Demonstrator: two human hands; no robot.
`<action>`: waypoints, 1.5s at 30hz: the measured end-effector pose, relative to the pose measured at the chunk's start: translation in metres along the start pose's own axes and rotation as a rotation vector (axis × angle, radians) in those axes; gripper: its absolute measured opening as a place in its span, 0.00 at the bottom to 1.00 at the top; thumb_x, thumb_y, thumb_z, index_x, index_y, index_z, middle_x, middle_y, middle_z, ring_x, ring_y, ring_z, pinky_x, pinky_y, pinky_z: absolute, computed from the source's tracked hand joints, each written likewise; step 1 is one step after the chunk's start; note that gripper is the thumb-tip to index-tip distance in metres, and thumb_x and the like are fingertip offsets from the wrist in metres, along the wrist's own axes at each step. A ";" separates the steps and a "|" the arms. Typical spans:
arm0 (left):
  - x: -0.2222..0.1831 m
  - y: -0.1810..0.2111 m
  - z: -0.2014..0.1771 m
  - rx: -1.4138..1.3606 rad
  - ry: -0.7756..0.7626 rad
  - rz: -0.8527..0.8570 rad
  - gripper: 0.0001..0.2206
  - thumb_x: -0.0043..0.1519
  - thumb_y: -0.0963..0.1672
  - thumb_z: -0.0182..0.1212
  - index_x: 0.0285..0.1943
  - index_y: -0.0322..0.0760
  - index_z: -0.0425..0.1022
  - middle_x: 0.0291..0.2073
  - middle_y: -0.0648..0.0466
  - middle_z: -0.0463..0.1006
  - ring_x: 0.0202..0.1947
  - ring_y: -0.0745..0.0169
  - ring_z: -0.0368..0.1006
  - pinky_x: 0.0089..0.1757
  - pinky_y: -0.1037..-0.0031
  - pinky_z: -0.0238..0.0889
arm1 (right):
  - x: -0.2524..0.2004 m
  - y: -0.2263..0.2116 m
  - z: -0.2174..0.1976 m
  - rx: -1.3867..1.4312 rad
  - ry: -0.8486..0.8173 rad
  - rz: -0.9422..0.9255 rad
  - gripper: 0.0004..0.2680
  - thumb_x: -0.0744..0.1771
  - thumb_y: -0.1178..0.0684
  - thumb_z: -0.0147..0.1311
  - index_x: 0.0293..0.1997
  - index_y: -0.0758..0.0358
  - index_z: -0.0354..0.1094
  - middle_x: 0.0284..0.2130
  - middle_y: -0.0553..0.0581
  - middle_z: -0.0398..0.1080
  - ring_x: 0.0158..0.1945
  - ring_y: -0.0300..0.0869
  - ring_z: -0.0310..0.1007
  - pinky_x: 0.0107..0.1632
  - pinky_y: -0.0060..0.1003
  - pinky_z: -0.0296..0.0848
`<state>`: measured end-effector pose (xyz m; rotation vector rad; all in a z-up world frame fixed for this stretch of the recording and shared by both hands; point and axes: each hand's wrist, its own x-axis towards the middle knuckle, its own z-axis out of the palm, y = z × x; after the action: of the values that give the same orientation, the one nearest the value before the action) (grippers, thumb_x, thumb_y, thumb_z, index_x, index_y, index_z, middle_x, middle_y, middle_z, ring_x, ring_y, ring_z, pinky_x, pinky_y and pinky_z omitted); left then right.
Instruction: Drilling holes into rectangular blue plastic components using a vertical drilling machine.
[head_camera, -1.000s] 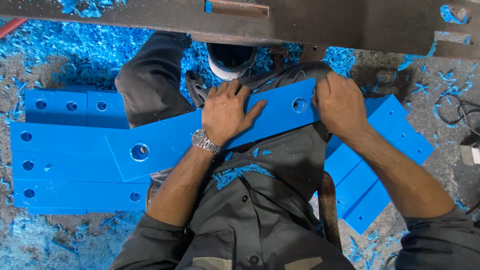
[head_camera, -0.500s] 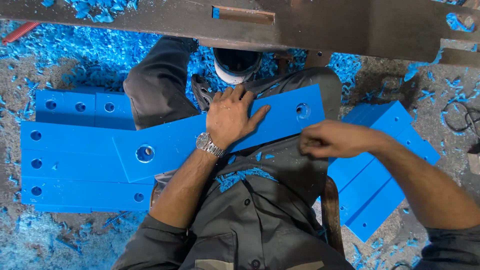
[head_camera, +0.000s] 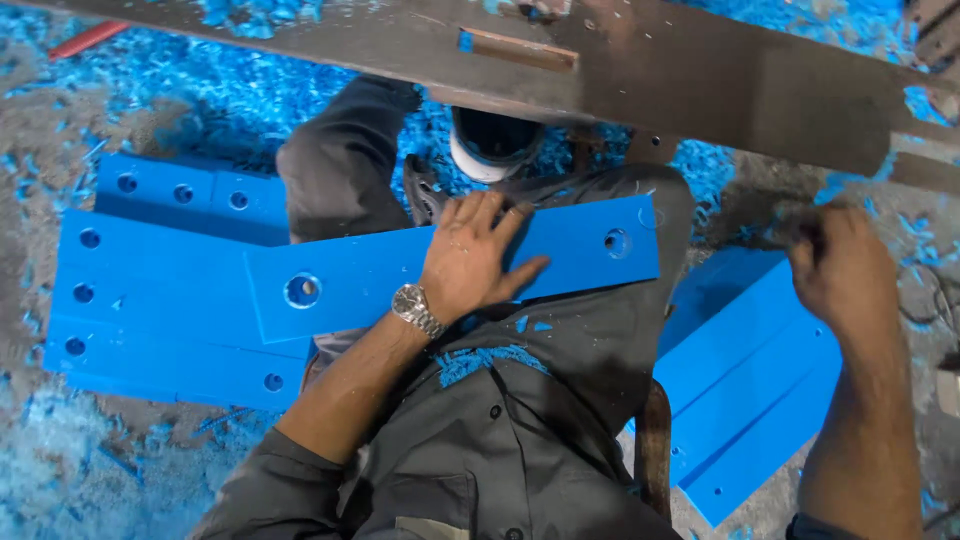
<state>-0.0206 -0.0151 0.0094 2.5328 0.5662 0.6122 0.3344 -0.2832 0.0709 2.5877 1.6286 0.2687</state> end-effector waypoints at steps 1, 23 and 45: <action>-0.009 0.001 -0.004 -0.013 -0.008 0.013 0.32 0.56 0.56 0.68 0.63 0.33 0.73 0.55 0.39 0.72 0.57 0.39 0.67 0.56 0.53 0.59 | -0.006 -0.003 0.014 0.101 0.056 -0.090 0.07 0.71 0.52 0.53 0.47 0.64 0.74 0.39 0.66 0.75 0.41 0.59 0.76 0.47 0.48 0.74; -0.095 -0.066 -0.109 0.028 -0.122 0.059 0.46 0.35 0.51 0.80 0.69 0.51 0.67 0.64 0.41 0.66 0.65 0.39 0.59 0.61 0.49 0.53 | 0.061 -0.305 -0.021 0.405 -0.286 -0.712 0.47 0.48 0.41 0.74 0.71 0.65 0.50 0.57 0.71 0.61 0.59 0.64 0.62 0.58 0.57 0.64; -0.321 -0.224 0.014 -0.040 0.266 -1.426 0.31 0.53 0.58 0.68 0.63 0.43 0.73 0.63 0.43 0.67 0.62 0.38 0.63 0.58 0.51 0.61 | 0.206 -0.630 0.044 0.384 -0.437 -0.636 0.42 0.50 0.36 0.74 0.69 0.65 0.58 0.56 0.71 0.63 0.59 0.63 0.66 0.59 0.54 0.67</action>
<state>-0.3374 0.0043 -0.2207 1.3834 2.0596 0.3415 -0.1290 0.1777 -0.0465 1.9515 2.3338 -0.6493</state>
